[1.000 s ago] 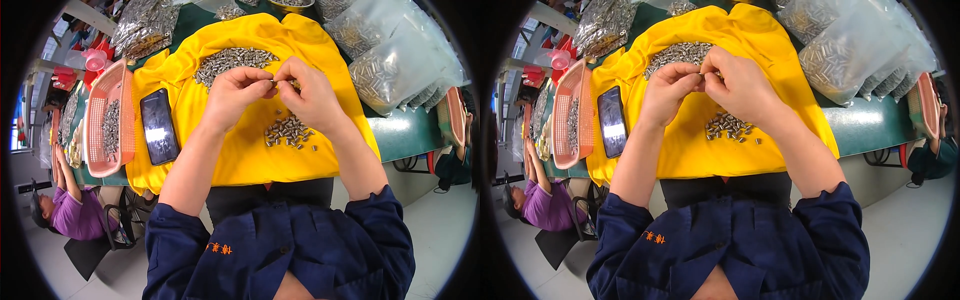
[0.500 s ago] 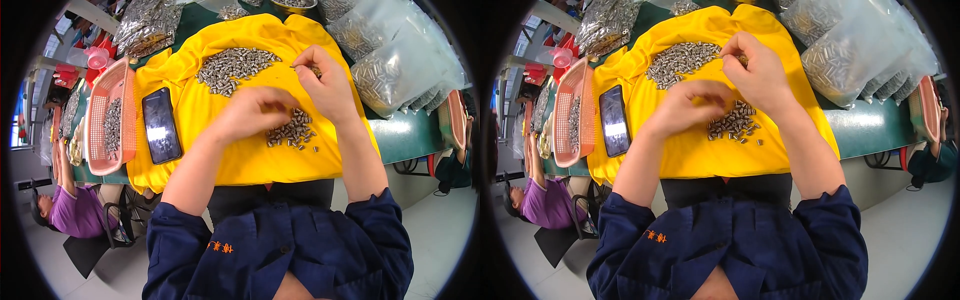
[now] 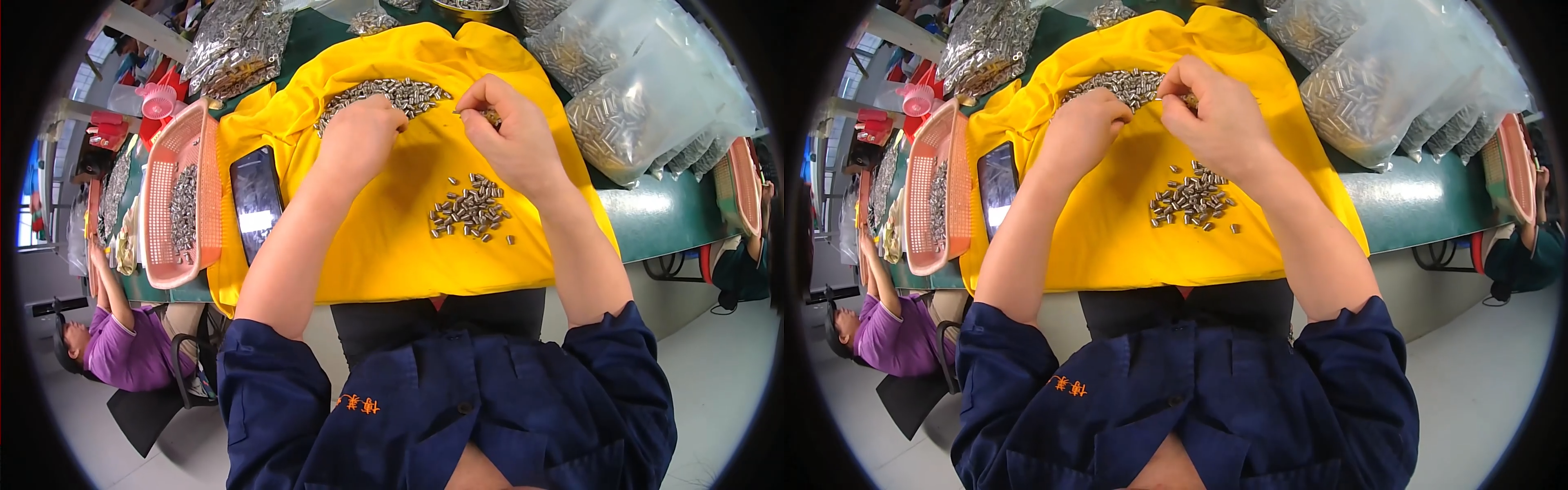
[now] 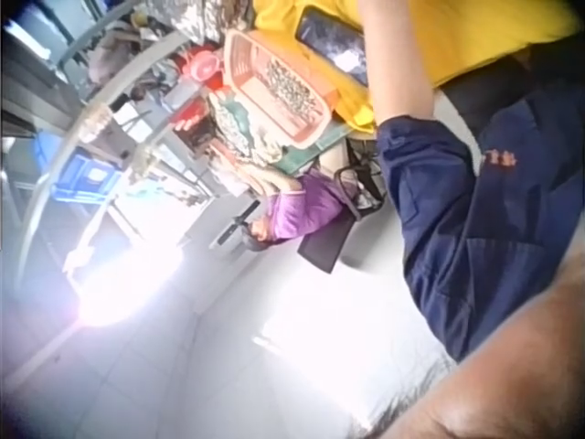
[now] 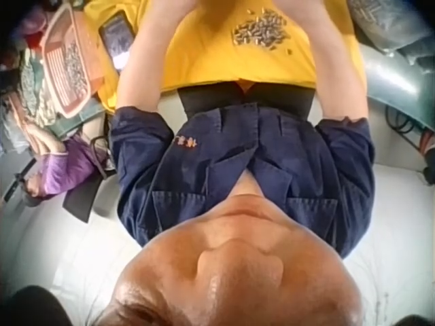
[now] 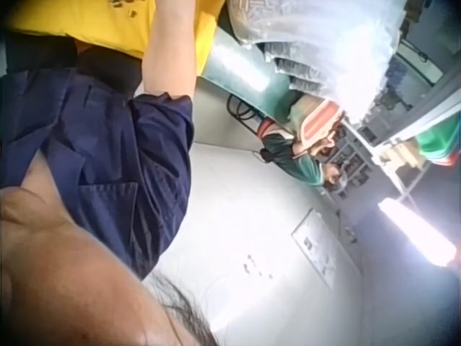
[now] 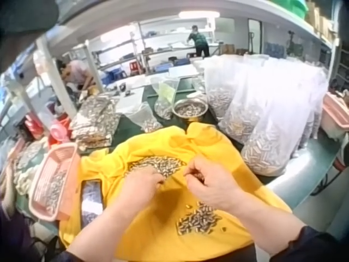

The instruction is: Sorting and inspecting small metal electronic components on a yellow cloth at a workbench.

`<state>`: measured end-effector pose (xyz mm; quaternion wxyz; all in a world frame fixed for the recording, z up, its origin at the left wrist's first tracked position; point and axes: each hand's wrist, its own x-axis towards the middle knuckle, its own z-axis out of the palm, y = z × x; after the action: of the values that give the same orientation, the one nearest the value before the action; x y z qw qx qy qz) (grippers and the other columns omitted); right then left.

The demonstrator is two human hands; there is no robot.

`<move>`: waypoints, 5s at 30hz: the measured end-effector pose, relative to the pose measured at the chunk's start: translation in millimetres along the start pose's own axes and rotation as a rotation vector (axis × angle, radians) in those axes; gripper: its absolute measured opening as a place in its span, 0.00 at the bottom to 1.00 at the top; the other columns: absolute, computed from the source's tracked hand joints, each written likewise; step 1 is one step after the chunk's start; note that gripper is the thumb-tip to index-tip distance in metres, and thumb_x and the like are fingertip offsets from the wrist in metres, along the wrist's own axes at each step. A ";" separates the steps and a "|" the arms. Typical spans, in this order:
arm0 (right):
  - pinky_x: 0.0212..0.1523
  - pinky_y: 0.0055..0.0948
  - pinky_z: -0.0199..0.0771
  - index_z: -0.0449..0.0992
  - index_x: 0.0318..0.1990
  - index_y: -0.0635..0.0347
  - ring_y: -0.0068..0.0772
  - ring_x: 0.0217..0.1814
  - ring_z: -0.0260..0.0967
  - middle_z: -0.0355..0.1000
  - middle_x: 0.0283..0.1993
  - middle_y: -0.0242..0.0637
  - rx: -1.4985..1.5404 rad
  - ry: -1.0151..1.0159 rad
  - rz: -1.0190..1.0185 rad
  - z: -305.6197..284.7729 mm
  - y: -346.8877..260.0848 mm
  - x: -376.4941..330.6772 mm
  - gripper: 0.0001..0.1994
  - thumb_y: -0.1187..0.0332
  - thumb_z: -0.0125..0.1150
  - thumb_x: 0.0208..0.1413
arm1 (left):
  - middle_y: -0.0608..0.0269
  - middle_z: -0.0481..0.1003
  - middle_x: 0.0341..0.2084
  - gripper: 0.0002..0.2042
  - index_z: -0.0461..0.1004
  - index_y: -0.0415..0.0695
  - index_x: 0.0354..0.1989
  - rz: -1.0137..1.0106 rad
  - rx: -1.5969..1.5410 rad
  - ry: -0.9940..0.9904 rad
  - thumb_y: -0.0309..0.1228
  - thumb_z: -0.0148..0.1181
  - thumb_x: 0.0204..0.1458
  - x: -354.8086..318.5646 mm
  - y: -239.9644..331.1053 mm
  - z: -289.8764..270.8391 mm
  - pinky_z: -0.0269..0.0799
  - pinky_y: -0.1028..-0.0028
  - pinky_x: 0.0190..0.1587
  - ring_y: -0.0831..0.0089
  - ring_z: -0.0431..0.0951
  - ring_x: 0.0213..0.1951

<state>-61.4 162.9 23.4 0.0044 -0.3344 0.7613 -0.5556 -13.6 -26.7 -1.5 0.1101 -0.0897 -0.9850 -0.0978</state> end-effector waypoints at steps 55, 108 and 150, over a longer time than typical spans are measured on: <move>0.25 0.18 0.59 0.65 0.28 0.62 0.17 0.25 0.58 0.63 0.24 0.28 0.212 -0.136 0.042 7.1 -1.2 -3.7 0.02 0.74 0.48 0.44 | 0.59 0.72 0.28 0.06 0.69 0.38 0.34 -0.423 -1.983 0.025 0.21 0.53 0.46 -17.1 34.1 1.4 0.73 0.76 0.36 0.72 0.74 0.31; 0.28 0.20 0.61 0.65 0.29 0.63 0.21 0.26 0.60 0.65 0.24 0.32 -0.011 0.059 0.036 0.4 4.0 2.1 0.04 0.73 0.49 0.45 | 0.58 0.72 0.24 0.06 0.73 0.41 0.28 -0.233 -0.232 0.027 0.25 0.57 0.38 -35.5 -9.4 -13.1 0.67 0.74 0.32 0.66 0.72 0.28; 0.26 0.19 0.59 0.65 0.27 0.62 0.19 0.25 0.57 0.63 0.23 0.30 0.101 -0.289 0.059 0.2 -0.8 -2.0 0.03 0.73 0.47 0.42 | 0.63 0.73 0.26 0.07 0.70 0.37 0.32 -0.365 -1.523 -0.006 0.20 0.56 0.42 -18.6 31.6 -4.9 0.70 0.81 0.36 0.78 0.74 0.30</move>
<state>-59.3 163.6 23.3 0.1470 -0.3877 0.7334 -0.5388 11.5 -0.1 4.3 -0.0022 0.0226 -0.6462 -0.7628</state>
